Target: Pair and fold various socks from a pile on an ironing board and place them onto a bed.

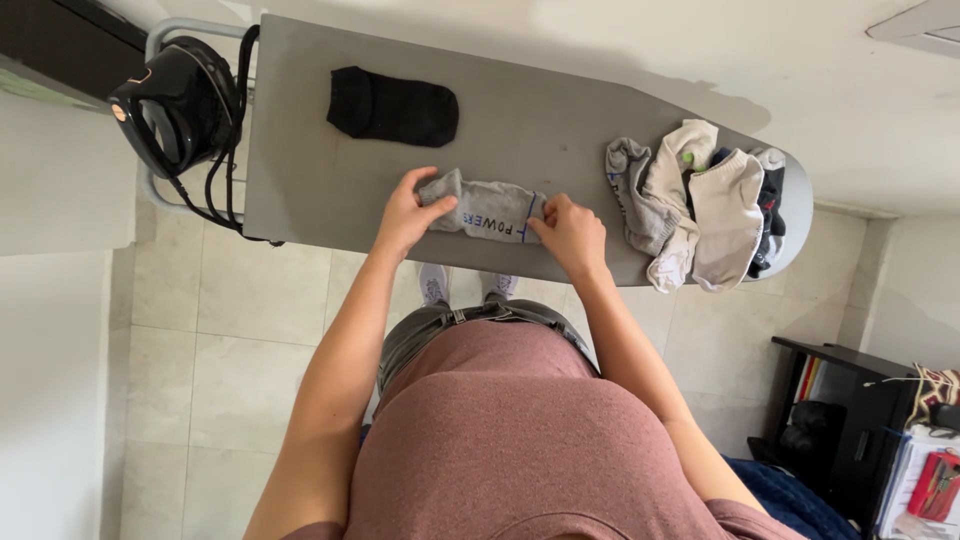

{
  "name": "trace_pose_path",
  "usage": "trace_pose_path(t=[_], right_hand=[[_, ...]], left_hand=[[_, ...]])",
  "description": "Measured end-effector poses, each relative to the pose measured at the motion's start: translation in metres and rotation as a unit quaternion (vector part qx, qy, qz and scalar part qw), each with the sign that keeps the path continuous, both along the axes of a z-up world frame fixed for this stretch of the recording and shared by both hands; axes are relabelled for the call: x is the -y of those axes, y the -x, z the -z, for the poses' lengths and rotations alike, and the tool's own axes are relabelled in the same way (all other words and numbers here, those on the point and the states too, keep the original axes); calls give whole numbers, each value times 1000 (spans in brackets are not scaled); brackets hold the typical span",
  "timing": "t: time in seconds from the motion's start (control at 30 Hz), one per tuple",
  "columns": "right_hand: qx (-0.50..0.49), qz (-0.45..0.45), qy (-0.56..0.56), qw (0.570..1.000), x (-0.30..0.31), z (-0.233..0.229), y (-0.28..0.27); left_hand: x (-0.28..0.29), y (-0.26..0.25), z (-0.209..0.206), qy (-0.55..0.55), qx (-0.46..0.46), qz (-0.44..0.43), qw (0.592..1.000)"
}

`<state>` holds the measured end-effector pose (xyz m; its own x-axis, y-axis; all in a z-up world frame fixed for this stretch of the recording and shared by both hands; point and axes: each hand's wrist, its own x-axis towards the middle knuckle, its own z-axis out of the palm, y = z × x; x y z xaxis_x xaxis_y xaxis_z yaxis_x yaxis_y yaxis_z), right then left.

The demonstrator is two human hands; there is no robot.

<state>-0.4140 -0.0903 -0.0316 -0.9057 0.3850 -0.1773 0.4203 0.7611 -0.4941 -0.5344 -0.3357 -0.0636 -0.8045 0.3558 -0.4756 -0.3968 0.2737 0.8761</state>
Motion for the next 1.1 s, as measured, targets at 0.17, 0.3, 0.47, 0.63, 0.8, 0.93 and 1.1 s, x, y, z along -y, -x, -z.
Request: trace_pose_path(t=[0.17,0.3,0.47,0.63,0.8,0.93,1.1], right_hand=[[-122,71,203,969,-34,12,-13],[-121,177,434,875,-70,36,-21],[-109,85,258,956,-38,12,-7],[-44,1,72,996,-6,11,4],[-144,28,220,964,-23,2,-5],[-99,-21,188,977,-32,10,-14],[-68,71,217,971,-18,7,6]], left_hand=[[5,2,17,-147,27,-18,989],[15,5,18,-253,63,-67,963],[13,6,16,-148,54,-4,987],[10,8,10,-213,85,-10,973],[19,7,-7,-236,106,-51,964],[24,3,50,-274,76,-36,958],[5,4,11,-92,-10,14,996]])
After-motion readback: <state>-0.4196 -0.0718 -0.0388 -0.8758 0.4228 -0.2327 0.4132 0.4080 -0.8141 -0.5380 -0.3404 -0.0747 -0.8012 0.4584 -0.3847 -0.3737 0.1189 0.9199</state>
